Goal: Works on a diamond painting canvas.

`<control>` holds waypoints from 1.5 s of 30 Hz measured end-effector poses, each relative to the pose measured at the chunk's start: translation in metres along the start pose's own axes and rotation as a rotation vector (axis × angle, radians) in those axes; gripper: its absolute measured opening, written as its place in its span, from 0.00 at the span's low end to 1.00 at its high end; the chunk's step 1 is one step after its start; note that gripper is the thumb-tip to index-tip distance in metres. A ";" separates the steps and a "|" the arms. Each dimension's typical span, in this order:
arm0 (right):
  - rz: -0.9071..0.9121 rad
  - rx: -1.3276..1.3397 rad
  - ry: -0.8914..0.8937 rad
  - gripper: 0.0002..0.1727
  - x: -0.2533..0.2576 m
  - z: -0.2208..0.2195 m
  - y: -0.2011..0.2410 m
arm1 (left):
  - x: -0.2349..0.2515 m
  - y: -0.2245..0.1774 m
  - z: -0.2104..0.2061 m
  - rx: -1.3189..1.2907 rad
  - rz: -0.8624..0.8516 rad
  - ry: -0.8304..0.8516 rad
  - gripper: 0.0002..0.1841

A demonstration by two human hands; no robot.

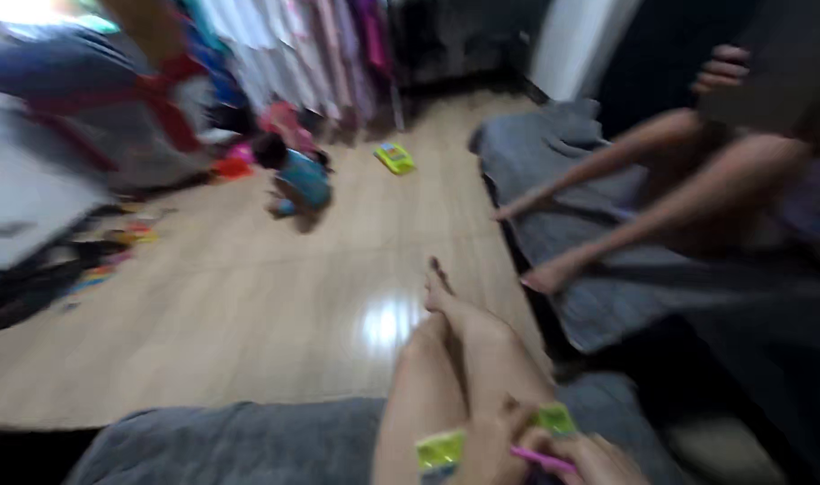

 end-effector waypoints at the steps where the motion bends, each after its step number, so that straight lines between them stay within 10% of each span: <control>1: -0.025 0.010 0.042 0.15 0.002 0.001 -0.001 | 0.002 0.000 -0.002 0.011 -0.028 -0.012 0.17; 21: -0.094 0.103 0.055 0.15 -0.004 0.000 -0.013 | 0.004 0.003 -0.010 0.059 -0.126 -0.108 0.22; 36: 0.138 1.144 -0.166 0.07 -0.065 0.037 -0.033 | 0.004 -0.001 -0.010 0.026 -0.178 0.062 0.23; 45: -0.055 1.404 -0.398 0.07 -0.163 0.051 -0.138 | 0.000 -0.044 -0.012 0.223 -0.306 -0.020 0.28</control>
Point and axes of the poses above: each hand's wrist, its own x-axis towards the middle knuckle, its own z-axis out of the back of the hand, y = z × x, the point moved 9 cm from there along x, towards the middle knuckle, and after that the axes turned 3 degrees about -x, right-handed, at the moved point
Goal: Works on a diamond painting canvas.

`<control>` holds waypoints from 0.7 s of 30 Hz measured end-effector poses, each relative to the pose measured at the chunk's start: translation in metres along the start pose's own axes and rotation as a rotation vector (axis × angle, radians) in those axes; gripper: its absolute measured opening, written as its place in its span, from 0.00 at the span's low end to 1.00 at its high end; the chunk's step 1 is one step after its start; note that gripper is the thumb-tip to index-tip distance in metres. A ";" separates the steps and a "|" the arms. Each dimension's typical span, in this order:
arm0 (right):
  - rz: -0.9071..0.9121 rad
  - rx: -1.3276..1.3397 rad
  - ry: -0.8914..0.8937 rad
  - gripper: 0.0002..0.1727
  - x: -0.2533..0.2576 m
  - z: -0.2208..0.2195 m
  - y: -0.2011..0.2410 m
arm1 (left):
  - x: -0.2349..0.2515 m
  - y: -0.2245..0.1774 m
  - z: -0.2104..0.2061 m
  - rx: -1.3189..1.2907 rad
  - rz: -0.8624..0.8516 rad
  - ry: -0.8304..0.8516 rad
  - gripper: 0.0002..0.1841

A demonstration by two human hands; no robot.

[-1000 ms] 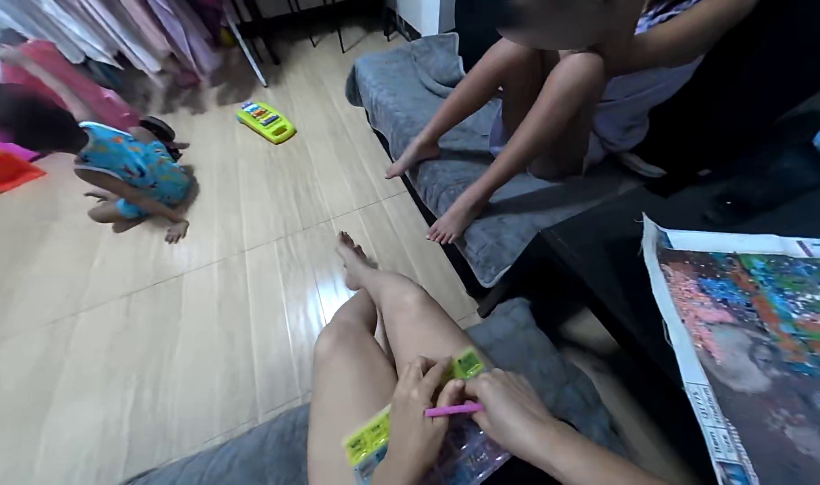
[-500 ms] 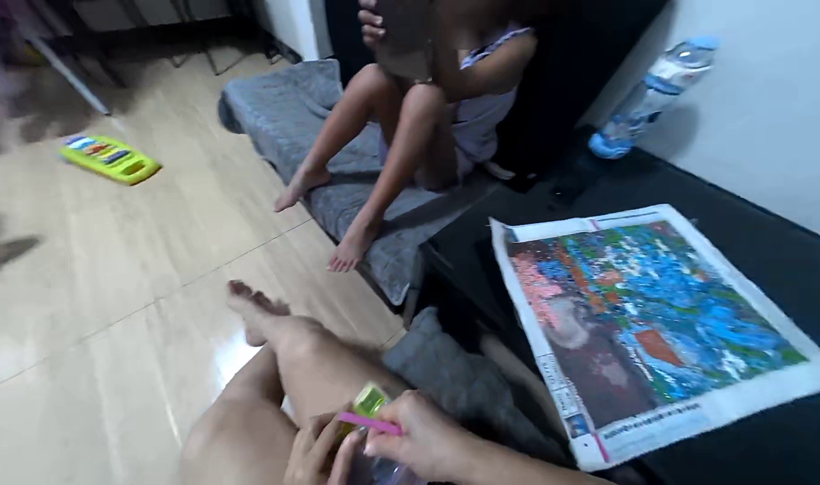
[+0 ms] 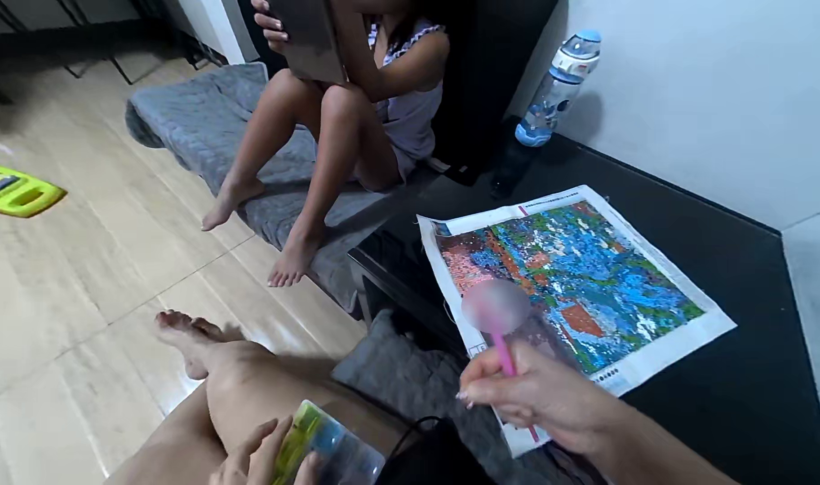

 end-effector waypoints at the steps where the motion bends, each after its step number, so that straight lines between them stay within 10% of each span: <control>1: 0.009 0.029 -0.042 0.08 -0.005 0.015 0.000 | 0.005 -0.018 -0.002 -0.024 -0.046 -0.006 0.26; 10: -0.001 0.096 -0.123 0.11 -0.021 0.074 -0.008 | 0.022 -0.137 -0.129 -0.727 0.175 0.624 0.19; 21: 0.001 -0.134 -0.052 0.10 -0.021 0.093 -0.016 | 0.080 -0.131 -0.145 -0.604 0.450 0.476 0.16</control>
Point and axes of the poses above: each hand's wrist, its own x-axis towards the middle knuckle, its own z-axis out of the back of the hand, y = z × x, the point moved 9 cm from there along x, towards the middle knuckle, and after that the axes turned 3 degrees about -x, right-handed, at the moved point
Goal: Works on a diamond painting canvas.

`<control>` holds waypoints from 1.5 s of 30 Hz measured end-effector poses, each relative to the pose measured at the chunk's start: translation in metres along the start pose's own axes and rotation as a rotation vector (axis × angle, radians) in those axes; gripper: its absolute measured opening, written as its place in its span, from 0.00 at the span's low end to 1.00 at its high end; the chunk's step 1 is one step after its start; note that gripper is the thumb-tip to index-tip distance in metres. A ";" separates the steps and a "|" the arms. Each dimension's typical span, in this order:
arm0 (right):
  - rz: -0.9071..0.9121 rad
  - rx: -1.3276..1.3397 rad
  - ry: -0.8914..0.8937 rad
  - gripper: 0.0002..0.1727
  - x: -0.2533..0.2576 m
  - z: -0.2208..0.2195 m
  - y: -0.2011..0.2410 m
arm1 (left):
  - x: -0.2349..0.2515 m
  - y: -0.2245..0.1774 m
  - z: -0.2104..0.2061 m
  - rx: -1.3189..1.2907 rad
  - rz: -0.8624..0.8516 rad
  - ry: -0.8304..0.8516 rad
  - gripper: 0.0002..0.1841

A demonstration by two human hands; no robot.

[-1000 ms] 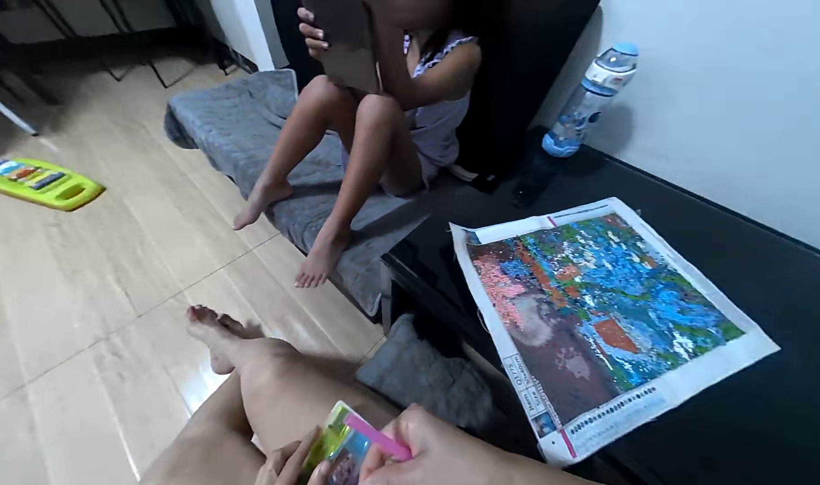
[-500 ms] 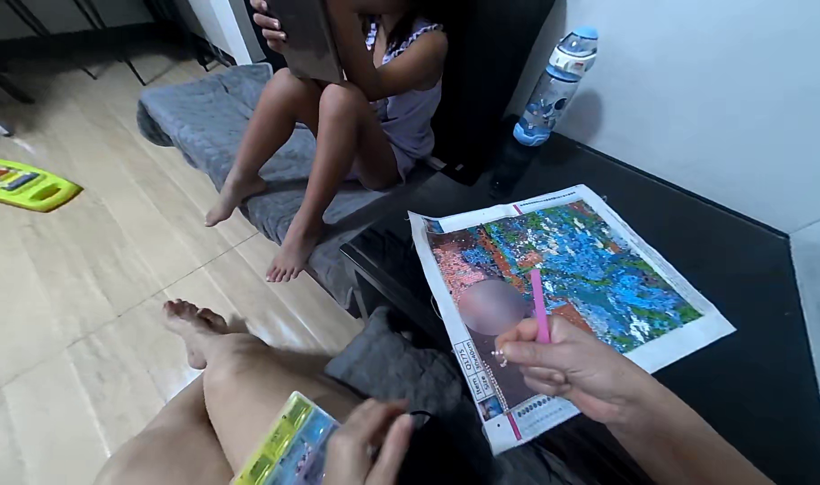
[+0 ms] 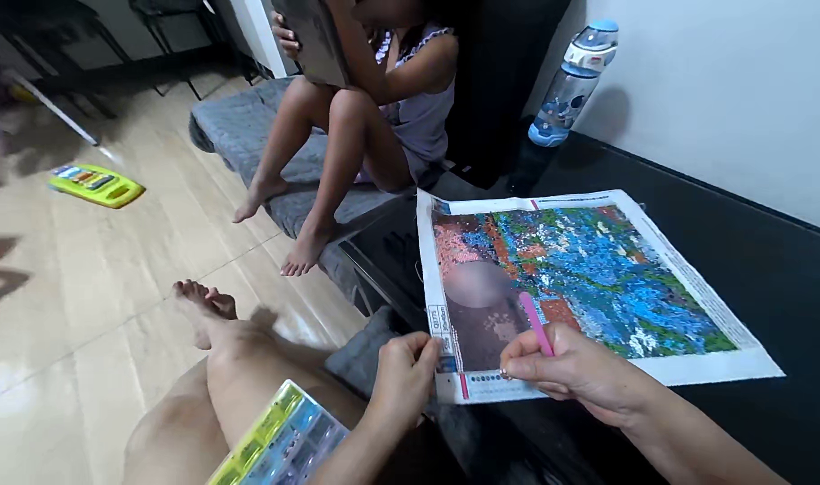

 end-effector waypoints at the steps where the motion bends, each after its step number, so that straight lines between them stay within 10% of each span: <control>1: 0.011 -0.037 -0.021 0.09 0.001 0.002 -0.001 | 0.003 -0.002 0.004 0.022 0.009 -0.019 0.16; 11: 0.433 -0.858 -0.309 0.10 -0.001 -0.003 0.006 | 0.002 0.015 0.018 -0.056 -0.093 -0.210 0.12; 19: 0.647 -0.996 -0.430 0.07 -0.009 -0.012 0.012 | -0.050 -0.003 0.019 0.286 -0.641 -0.561 0.17; 28: 0.547 -0.942 -0.403 0.11 -0.001 -0.002 0.009 | -0.088 -0.014 -0.042 0.702 -1.049 -0.422 0.13; 45: 0.386 -0.809 -0.329 0.08 0.008 0.008 0.005 | -0.074 -0.015 -0.065 0.964 -0.993 -0.419 0.22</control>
Point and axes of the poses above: each hand's wrist, its own x-axis towards the middle knuckle, its own z-axis out of the back of the hand, y = z × x, the point moved 9 cm from there along x, towards the middle knuckle, and after that the axes turned 3 degrees about -x, right-handed, at the moved point
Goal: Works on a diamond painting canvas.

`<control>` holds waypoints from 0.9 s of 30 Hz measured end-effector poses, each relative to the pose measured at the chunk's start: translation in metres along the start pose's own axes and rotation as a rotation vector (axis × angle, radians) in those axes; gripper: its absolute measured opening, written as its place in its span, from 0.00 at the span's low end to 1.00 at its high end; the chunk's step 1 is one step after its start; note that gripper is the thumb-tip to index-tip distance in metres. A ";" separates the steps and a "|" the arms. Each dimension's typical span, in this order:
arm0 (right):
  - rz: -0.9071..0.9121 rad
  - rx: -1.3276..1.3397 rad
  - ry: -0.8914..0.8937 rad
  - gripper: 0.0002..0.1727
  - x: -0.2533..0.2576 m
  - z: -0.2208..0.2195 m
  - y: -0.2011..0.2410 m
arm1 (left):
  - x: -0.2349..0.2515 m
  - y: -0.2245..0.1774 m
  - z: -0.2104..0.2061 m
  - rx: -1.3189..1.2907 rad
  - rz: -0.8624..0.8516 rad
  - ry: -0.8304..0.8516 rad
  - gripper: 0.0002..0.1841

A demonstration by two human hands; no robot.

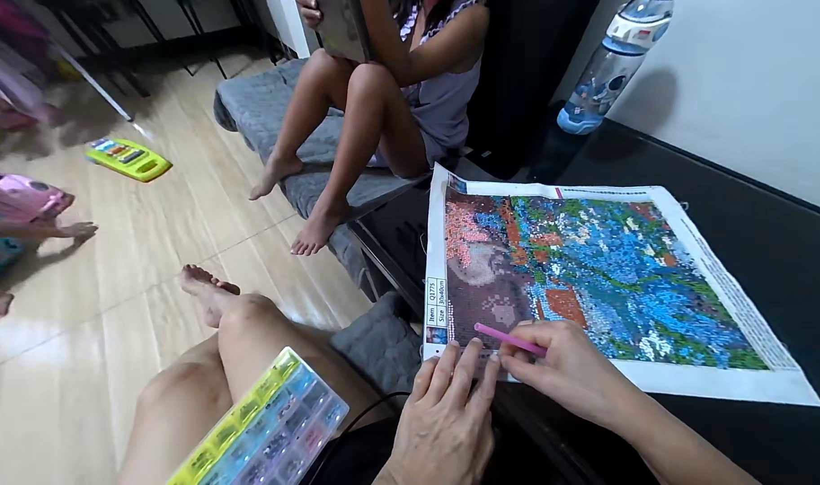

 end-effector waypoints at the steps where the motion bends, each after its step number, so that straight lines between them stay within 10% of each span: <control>1: -0.002 0.009 0.001 0.07 0.000 0.000 -0.001 | 0.000 0.000 0.000 0.001 0.001 0.001 0.21; 27: -0.128 0.167 0.083 0.04 0.002 0.006 -0.002 | 0.013 -0.003 0.003 -0.167 0.069 -0.027 0.21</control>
Point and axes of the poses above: each hand's wrist, its own x-axis towards the middle knuckle, its own z-axis out of the back of the hand, y = z × x, the point moved 9 cm from there along x, towards the middle knuckle, and after that the axes turned 3 degrees about -x, right-handed, at the moved point
